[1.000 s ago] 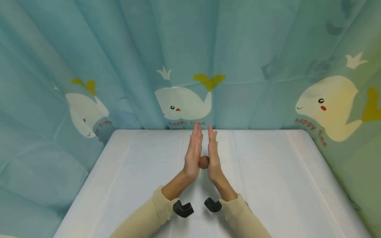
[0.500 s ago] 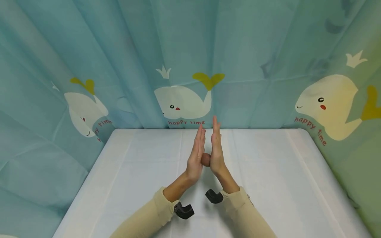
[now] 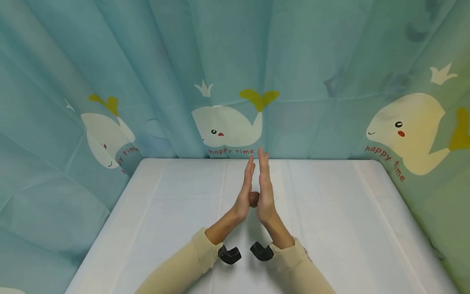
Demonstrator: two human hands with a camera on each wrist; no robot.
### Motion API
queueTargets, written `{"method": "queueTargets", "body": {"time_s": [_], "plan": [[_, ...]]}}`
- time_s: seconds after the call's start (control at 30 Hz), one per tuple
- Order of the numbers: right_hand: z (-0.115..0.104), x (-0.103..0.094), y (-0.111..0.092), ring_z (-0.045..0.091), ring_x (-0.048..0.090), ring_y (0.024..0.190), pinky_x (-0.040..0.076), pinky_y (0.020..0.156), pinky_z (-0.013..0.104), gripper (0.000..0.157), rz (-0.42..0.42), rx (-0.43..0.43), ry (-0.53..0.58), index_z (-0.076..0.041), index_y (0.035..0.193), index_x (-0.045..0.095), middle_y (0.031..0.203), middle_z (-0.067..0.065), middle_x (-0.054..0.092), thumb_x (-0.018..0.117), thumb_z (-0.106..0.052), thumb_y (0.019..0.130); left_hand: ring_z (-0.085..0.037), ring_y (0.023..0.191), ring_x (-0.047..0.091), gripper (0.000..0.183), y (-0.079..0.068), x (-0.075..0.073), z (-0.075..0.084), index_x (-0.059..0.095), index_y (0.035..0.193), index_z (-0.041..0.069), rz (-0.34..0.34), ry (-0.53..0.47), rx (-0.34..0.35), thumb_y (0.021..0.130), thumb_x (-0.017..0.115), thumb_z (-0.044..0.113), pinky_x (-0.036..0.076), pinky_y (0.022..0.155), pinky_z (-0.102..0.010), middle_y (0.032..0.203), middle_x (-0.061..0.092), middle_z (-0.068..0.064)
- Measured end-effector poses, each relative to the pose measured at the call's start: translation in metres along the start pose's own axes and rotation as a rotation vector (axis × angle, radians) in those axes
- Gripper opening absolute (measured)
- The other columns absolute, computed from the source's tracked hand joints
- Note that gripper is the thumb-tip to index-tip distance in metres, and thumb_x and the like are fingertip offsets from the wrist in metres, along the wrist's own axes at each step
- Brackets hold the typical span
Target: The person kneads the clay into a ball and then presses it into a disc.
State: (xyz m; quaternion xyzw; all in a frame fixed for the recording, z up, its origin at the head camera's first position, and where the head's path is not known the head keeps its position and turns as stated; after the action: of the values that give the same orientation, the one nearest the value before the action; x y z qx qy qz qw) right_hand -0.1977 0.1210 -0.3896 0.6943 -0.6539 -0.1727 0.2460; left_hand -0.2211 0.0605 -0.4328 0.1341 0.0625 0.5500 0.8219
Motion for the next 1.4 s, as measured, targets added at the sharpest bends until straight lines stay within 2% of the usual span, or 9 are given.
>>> {"method": "queueTargets", "body": {"time_s": [0.13,0.23,0.37,0.53,0.7,0.9,1.17,1.33,1.4], "plan": [[0.012,-0.016,0.015,0.012,-0.006,0.157,-0.008,0.123,0.044,0.058,0.010,0.021,0.031,-0.020,0.166,0.013,0.173,-0.004,0.006,0.016,-0.036,0.111,-0.017,0.139,0.041,0.061,-0.009,0.009,0.002,-0.005,0.166,0.030,0.022,-0.050,-0.003,0.110,0.009,0.050,0.030,0.114,-0.043,0.172,-0.005,0.004],[0.025,-0.024,0.015,0.011,-0.006,0.157,-0.008,0.123,0.042,0.057,0.013,0.059,0.055,-0.021,0.166,0.013,0.173,-0.004,0.005,0.016,-0.035,0.111,-0.018,0.157,-0.001,0.059,-0.014,0.013,0.012,-0.005,0.166,0.024,0.040,-0.091,0.019,0.111,0.009,0.042,0.004,0.124,-0.051,0.172,-0.005,0.004],[0.032,-0.013,0.000,0.013,-0.005,0.157,0.005,0.121,0.031,0.056,-0.029,0.097,0.073,-0.020,0.167,0.008,0.173,0.000,0.000,0.011,-0.034,0.113,-0.019,0.158,0.000,0.062,-0.010,0.007,0.026,-0.005,0.166,0.018,0.073,-0.135,0.062,0.111,0.009,0.044,0.003,0.125,-0.046,0.172,-0.004,0.004],[0.020,0.010,-0.022,0.019,-0.004,0.157,0.019,0.115,0.025,0.056,-0.077,0.065,0.086,-0.019,0.167,0.003,0.173,0.007,-0.002,0.008,-0.032,0.113,-0.016,0.157,0.002,0.064,0.005,-0.009,0.031,-0.001,0.167,0.018,0.139,0.008,0.124,0.111,0.010,0.048,0.003,0.124,-0.052,0.172,0.001,0.002],[0.004,0.017,-0.021,0.020,-0.006,0.158,0.007,0.121,0.031,0.055,-0.070,0.048,0.043,-0.021,0.167,0.004,0.173,0.002,0.002,0.011,-0.031,0.113,-0.013,0.157,0.005,0.064,0.008,-0.015,0.019,0.004,0.167,0.022,0.168,0.091,0.115,0.110,0.011,0.051,0.006,0.124,-0.053,0.172,0.005,0.003],[0.018,-0.003,-0.007,0.015,-0.004,0.158,-0.001,0.124,0.040,0.054,-0.002,0.092,-0.055,-0.023,0.167,0.007,0.173,-0.004,0.002,0.013,-0.034,0.114,-0.012,0.156,0.009,0.062,-0.006,0.003,0.022,0.004,0.167,0.022,0.101,0.085,0.103,0.111,0.010,0.049,0.016,0.123,-0.046,0.172,0.005,0.008],[0.029,-0.003,-0.019,0.017,-0.002,0.158,0.020,0.115,0.018,0.056,0.001,0.056,0.113,-0.018,0.167,0.003,0.173,0.002,0.000,0.007,-0.033,0.113,-0.010,0.157,0.002,0.062,-0.005,0.008,0.037,0.004,0.167,0.023,0.075,0.048,0.135,0.111,0.010,0.048,0.004,0.126,-0.047,0.173,0.003,0.005],[0.011,0.008,-0.023,0.020,-0.003,0.158,0.007,0.122,0.026,0.060,-0.033,0.027,0.103,-0.013,0.167,0.005,0.173,0.004,0.002,0.008,-0.038,0.113,-0.012,0.156,0.005,0.066,0.005,-0.003,0.021,0.005,0.167,0.020,0.124,0.079,0.119,0.110,0.011,0.052,0.006,0.125,-0.049,0.173,0.005,0.002],[0.007,0.006,-0.019,0.018,-0.002,0.158,0.004,0.123,0.030,0.060,-0.020,0.044,0.081,-0.016,0.167,0.008,0.173,0.001,0.003,0.009,-0.041,0.112,-0.010,0.154,0.013,0.066,0.004,-0.002,0.014,0.006,0.167,0.021,0.112,0.093,0.096,0.110,0.011,0.053,0.016,0.123,-0.046,0.172,0.006,0.002]]}}
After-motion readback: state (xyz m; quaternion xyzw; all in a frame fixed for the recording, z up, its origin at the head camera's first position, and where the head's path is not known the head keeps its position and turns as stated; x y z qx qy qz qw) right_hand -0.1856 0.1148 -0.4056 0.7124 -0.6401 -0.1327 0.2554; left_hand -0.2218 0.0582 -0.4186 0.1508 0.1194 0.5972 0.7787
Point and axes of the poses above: each hand's wrist, its own y-axis towards the middle knuckle, its own x-axis out of the palm, z = x × y, the point moved 7 cm from there along y, towards the middle knuckle
